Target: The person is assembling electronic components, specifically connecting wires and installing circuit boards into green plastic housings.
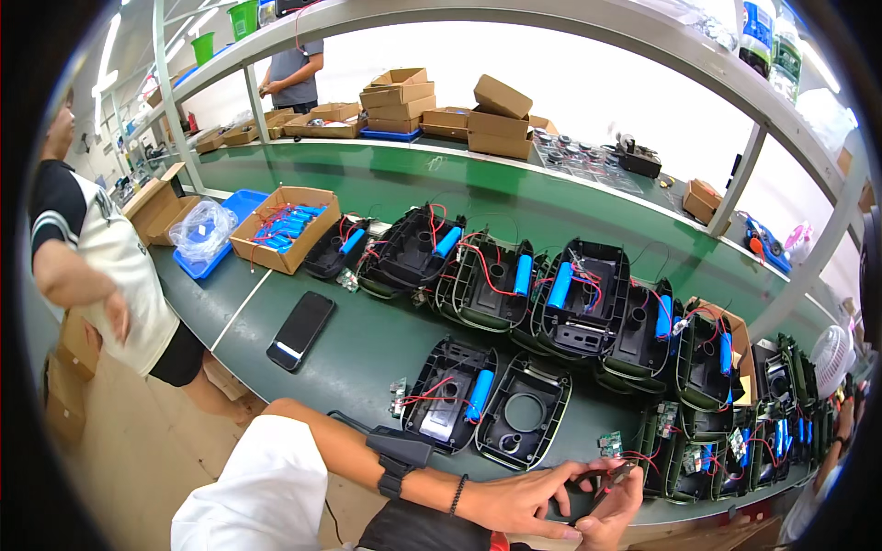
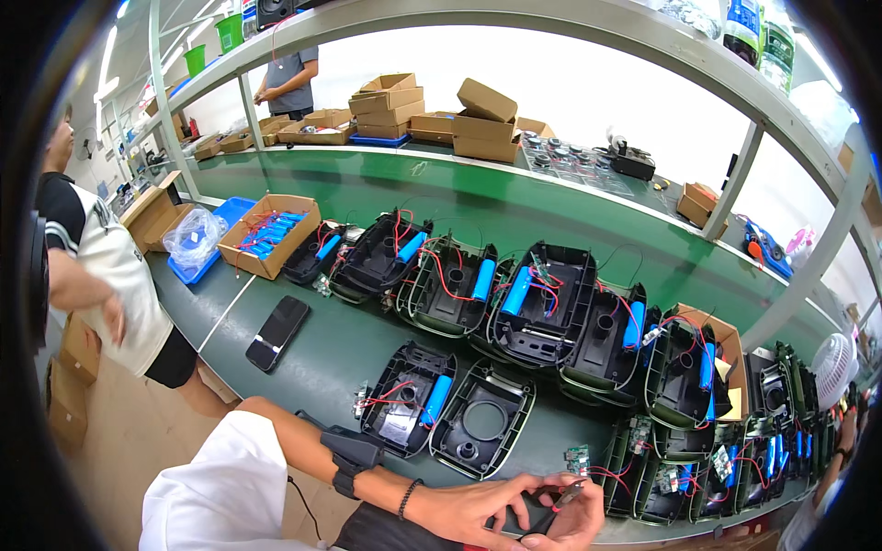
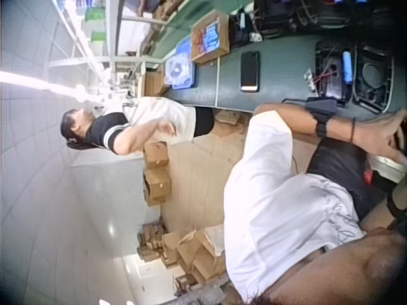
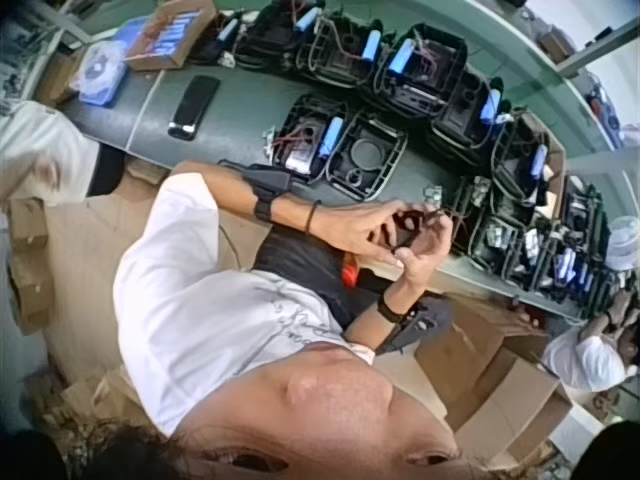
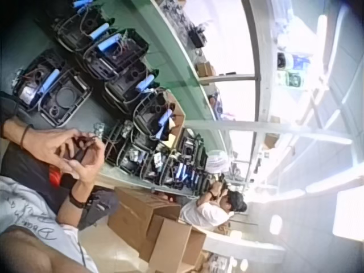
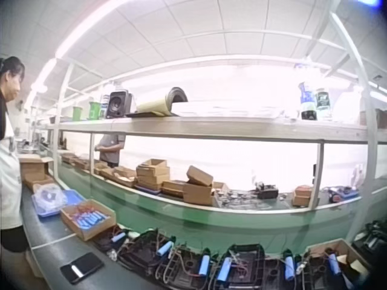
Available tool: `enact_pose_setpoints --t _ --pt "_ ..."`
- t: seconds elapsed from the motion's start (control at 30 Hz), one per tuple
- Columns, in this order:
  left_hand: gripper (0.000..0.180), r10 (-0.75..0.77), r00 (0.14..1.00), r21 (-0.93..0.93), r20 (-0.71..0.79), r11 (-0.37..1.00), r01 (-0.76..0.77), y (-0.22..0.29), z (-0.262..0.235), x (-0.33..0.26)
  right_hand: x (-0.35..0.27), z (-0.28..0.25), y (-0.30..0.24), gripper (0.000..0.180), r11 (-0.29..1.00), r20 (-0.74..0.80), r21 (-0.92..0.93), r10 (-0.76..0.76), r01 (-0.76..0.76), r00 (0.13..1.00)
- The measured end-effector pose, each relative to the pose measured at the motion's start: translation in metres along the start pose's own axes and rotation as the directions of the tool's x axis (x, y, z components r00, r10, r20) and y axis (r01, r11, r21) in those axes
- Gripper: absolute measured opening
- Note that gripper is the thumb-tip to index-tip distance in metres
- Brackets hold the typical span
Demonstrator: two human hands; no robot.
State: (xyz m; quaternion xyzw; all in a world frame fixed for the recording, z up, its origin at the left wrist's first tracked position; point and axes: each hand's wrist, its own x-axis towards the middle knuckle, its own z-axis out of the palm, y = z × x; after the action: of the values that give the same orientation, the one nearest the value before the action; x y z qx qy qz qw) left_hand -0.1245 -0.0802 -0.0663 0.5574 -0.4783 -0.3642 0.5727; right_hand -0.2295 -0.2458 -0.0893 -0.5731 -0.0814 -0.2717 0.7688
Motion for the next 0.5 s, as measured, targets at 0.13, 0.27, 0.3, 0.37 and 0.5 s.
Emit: enact_pose_setpoints --t 0.13,0.27,0.3,0.37,0.5 --pt "0.072 -0.178 0.969 0.028 0.173 0.984 0.176 -0.008 -0.004 0.003 -0.005 -0.006 0.000 0.065 0.992 -0.027 -0.100 0.070 -0.072 0.997" --pt "0.077 0.095 0.995 0.029 -0.012 0.995 -0.095 -0.008 0.002 0.001 -0.002 -0.003 -0.003 0.063 0.987 -0.012 -0.119 0.111 -0.112 0.994" --pt "0.077 0.094 0.996 0.028 -0.012 0.995 -0.093 -0.007 0.001 0.000 0.001 0.000 -0.003 0.066 0.995 0.017 -0.055 0.079 -0.078 0.997" --pt "0.084 -0.107 0.991 0.075 0.085 0.992 0.100 0.002 -0.004 -0.001 0.001 0.000 -0.001 0.071 0.998 0.058 0.039 0.050 -0.052 0.997" --pt "0.089 -0.097 0.992 0.055 0.083 0.994 0.093 0.001 -0.002 -0.001 0.005 0.001 0.002 0.082 0.977 -0.018 -0.214 0.007 -0.011 1.000"
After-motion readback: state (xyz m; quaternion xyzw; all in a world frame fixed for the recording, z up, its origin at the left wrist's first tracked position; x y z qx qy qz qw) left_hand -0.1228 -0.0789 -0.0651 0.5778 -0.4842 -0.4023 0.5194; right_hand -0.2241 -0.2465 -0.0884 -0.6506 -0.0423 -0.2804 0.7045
